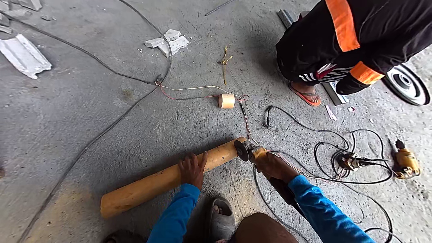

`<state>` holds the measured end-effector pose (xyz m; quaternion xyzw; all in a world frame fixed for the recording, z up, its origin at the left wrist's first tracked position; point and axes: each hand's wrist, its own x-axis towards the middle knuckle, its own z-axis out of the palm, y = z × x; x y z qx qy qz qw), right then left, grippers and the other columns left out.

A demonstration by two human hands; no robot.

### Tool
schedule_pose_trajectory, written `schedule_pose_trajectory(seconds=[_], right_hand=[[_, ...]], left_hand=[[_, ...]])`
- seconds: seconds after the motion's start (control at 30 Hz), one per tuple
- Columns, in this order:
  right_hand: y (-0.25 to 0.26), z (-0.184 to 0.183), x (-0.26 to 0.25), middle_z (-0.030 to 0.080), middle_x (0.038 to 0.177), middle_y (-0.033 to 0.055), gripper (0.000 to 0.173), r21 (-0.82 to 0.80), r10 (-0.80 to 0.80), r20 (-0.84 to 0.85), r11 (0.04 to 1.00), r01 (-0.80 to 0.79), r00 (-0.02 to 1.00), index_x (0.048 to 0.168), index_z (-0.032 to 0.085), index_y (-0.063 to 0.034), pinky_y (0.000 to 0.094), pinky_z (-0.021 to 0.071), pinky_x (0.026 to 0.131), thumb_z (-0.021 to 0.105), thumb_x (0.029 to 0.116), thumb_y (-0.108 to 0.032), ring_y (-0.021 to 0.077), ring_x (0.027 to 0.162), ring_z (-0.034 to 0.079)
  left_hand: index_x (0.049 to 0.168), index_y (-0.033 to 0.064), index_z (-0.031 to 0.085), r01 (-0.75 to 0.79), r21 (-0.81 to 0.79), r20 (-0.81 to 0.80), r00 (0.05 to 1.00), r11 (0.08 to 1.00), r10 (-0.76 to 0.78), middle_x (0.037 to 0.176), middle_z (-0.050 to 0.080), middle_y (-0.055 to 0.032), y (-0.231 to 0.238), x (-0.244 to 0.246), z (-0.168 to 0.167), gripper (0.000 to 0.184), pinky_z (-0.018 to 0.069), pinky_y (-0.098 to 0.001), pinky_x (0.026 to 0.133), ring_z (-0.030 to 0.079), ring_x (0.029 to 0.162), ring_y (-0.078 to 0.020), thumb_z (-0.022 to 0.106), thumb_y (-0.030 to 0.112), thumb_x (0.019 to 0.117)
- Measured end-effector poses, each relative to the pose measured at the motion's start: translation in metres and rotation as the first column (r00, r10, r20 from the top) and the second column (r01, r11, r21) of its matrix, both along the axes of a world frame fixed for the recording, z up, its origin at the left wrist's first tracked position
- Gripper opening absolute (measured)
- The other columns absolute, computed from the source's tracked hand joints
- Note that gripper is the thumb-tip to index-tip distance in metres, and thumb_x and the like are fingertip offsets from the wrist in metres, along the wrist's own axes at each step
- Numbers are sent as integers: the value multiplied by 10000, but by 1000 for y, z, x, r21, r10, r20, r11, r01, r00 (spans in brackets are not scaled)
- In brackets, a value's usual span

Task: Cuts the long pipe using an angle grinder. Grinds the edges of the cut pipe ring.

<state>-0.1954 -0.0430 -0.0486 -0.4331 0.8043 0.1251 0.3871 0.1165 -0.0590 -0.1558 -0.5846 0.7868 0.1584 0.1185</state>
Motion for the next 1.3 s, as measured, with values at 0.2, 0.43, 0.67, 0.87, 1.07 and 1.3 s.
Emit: schedule_pose_trajectory(seconds=[0.2, 0.43, 0.67, 0.87, 1.07, 1.3], right_hand=[[-4, -1, 1, 733, 982, 109, 576, -16, -8, 13, 1000, 8, 1000, 1174, 638, -58, 554, 552, 888, 825, 813, -466, 287, 955, 711], [-6, -2, 3, 721, 1007, 124, 586, 19, -16, -13, 1000, 16, 1000, 1177, 635, -68, 564, 546, 884, 821, 799, -475, 300, 977, 699], [-10, 3, 6, 735, 987, 127, 607, -13, -1, -26, 1000, 1, 1000, 1189, 644, -54, 569, 557, 868, 810, 831, -516, 307, 946, 713], [-9, 3, 7, 728, 977, 117, 543, 4, -1, -18, 1000, 1, 1000, 1145, 658, -60, 540, 555, 870, 816, 830, -472, 285, 940, 709], [-3, 4, 5, 733, 972, 109, 566, -4, 2, -25, 1000, -2, 1000, 1155, 650, -60, 540, 559, 879, 809, 828, -494, 279, 942, 715], [6, -2, 6, 737, 957, 99, 514, -67, -67, 70, 995, 71, 995, 1150, 659, -58, 535, 555, 883, 813, 835, -433, 263, 920, 713]], left_hand=[[1590, 420, 342, -6, -148, -11, 1000, 989, 5, 1471, 509, -248, 14, -2, -10, 880, 305, -725, 1078, 498, 1326, -486, 759, 146, 865], [1573, 416, 384, 12, -222, 22, 1000, 975, -7, 1500, 517, -200, 26, -6, -13, 857, 312, -746, 1068, 499, 1345, -489, 734, 74, 869], [1561, 399, 420, 36, -243, -3, 999, 969, -38, 1515, 503, -226, 44, -7, -14, 911, 326, -762, 1039, 454, 1374, -536, 748, -11, 817], [1535, 414, 463, 29, -335, -20, 999, 942, -38, 1542, 486, -203, 56, -8, -17, 961, 357, -745, 1016, 509, 1338, -508, 805, -4, 740], [1546, 452, 429, 39, -407, 13, 999, 913, -37, 1532, 500, -196, 72, -10, -24, 1012, 371, -719, 1038, 531, 1341, -467, 832, 32, 717], [1534, 471, 435, 72, -372, -1, 997, 926, -78, 1503, 534, -185, 66, -4, -15, 1018, 410, -699, 1004, 558, 1307, -465, 835, 23, 713]])
